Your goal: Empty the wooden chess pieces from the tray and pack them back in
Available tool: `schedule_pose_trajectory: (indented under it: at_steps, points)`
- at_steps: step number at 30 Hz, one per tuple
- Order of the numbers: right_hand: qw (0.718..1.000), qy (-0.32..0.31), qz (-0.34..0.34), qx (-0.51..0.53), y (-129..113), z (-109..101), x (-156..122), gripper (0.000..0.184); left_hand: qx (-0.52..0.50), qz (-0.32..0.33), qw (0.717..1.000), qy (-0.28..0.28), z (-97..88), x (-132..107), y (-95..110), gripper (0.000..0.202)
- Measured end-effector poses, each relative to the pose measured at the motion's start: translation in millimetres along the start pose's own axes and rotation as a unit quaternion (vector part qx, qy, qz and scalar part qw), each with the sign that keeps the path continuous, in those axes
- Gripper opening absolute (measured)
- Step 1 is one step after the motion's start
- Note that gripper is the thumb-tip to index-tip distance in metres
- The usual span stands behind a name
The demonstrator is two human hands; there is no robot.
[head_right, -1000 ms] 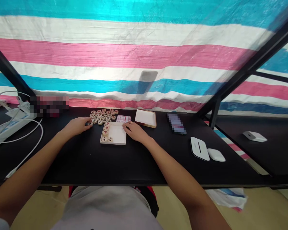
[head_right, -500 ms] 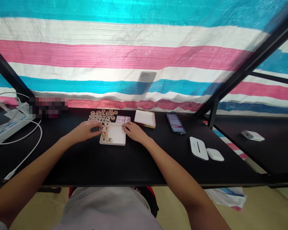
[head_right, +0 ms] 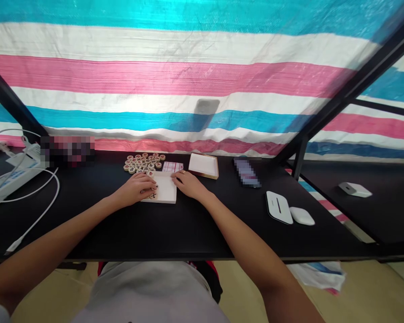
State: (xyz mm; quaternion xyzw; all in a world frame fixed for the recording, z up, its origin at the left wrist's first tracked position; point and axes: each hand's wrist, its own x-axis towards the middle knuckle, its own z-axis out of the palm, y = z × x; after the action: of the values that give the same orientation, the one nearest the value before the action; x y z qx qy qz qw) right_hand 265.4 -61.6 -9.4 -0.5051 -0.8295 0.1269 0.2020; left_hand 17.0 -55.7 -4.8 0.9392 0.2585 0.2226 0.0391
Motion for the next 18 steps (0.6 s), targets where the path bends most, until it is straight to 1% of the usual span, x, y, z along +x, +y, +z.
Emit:
schedule_pose_trajectory:
  at_steps: [3, 7, 14, 18]
  points:
    - [1.000, 0.001, -0.003, 0.001, 0, 0, 0, 0.030, 0.015, -0.004, 1.000, 0.002, -1.6, 1, 2, 0.019]
    - [1.000, 0.003, -0.005, 0.003, 0, 0, 0, 0.030, 0.047, 0.018, 0.999, -0.010, -6.1, 1, 6, 0.026]
    - [1.000, 0.005, -0.012, 0.004, 0, 0, -1, 0.030, 0.045, 0.019, 0.998, -0.033, -10.7, 1, 9, 0.030]
    - [1.000, 0.005, -0.012, 0.003, 0, 0, -1, 0.030, 0.050, 0.043, 0.997, -0.045, -8.7, -1, 12, 0.036]
